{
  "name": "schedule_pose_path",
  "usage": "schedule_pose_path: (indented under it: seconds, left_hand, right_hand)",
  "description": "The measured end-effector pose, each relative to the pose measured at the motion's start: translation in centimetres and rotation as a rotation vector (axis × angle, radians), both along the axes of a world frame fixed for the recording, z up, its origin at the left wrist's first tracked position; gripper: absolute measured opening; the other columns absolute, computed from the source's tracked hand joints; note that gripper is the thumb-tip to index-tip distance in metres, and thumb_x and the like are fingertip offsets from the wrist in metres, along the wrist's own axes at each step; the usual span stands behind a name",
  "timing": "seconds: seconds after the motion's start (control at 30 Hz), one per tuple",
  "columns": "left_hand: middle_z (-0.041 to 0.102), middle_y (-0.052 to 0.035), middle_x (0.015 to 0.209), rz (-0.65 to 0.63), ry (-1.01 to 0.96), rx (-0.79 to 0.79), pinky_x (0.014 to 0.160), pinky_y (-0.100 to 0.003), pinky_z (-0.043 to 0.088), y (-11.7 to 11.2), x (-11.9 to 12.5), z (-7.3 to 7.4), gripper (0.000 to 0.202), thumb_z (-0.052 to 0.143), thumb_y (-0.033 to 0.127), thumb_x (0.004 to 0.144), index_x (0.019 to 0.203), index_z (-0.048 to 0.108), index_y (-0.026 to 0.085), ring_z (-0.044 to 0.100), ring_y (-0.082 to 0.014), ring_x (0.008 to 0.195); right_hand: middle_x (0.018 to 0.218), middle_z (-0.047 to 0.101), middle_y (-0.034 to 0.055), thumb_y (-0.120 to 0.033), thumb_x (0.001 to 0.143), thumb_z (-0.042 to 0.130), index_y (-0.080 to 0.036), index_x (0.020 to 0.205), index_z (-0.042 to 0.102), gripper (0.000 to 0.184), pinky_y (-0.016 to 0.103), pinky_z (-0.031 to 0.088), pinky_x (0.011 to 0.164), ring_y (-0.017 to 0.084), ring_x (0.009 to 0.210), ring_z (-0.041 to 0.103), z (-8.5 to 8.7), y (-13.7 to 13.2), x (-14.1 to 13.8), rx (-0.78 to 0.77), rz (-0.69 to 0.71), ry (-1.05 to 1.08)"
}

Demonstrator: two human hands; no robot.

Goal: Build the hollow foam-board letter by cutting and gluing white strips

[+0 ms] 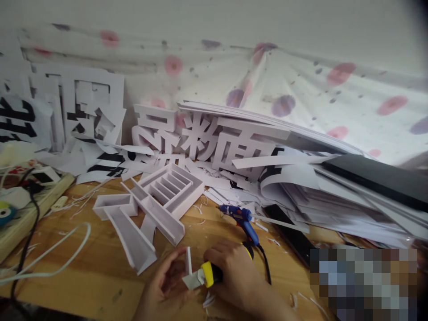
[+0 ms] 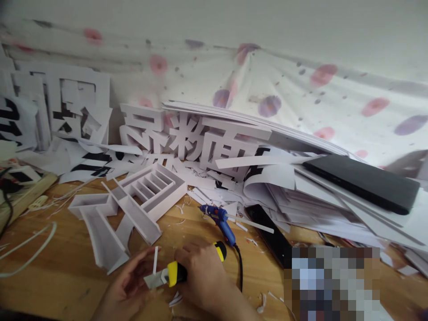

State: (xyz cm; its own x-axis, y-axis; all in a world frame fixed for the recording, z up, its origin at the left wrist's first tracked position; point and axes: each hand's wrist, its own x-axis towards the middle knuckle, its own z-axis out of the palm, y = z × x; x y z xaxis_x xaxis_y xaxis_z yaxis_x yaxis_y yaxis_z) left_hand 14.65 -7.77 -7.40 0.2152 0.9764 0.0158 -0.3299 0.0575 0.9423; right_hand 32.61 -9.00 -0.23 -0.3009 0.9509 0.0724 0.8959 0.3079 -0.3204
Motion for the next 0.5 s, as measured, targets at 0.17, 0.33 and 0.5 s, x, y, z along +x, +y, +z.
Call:
schedule_pose_path:
  seconds: [0.17,0.33,0.5]
  left_hand:
    - [0.070,-0.0047,0.107,-0.007,-0.024,-0.024,0.077,-0.029,0.056,-0.2,-0.1,0.4,0.054,0.086,0.028,0.053,0.104,0.069,0.029,0.066,-0.0249,0.096]
    - [0.067,-0.0046,0.111,-0.087,0.029,0.047,0.080,-0.029,0.054,0.0,-0.6,0.3,0.055,0.085,0.029,0.054,0.106,0.068,0.031,0.065,-0.0250,0.097]
    - [0.067,-0.0064,0.108,-0.041,0.039,0.034,0.073,-0.028,0.056,-0.2,-0.5,0.4,0.059,0.086,0.042,0.049,0.104,0.070,0.029,0.067,-0.0244,0.088]
  right_hand:
    - [0.073,0.066,-0.0010,-0.024,0.062,0.064,-0.022,0.071,0.058,0.011,0.028,0.024,0.056,0.017,0.067,0.057,0.0,0.2,0.1,0.023,-0.030,0.002]
    - [0.071,0.066,-0.0001,-0.019,0.065,0.061,-0.021,0.069,0.058,0.006,0.027,0.025,0.056,0.017,0.066,0.057,0.1,0.7,0.3,0.041,-0.061,0.036]
    - [0.069,0.066,0.0000,-0.013,0.062,0.056,-0.020,0.067,0.058,0.009,0.026,0.028,0.059,0.017,0.068,0.058,0.1,1.2,0.5,0.037,-0.112,0.059]
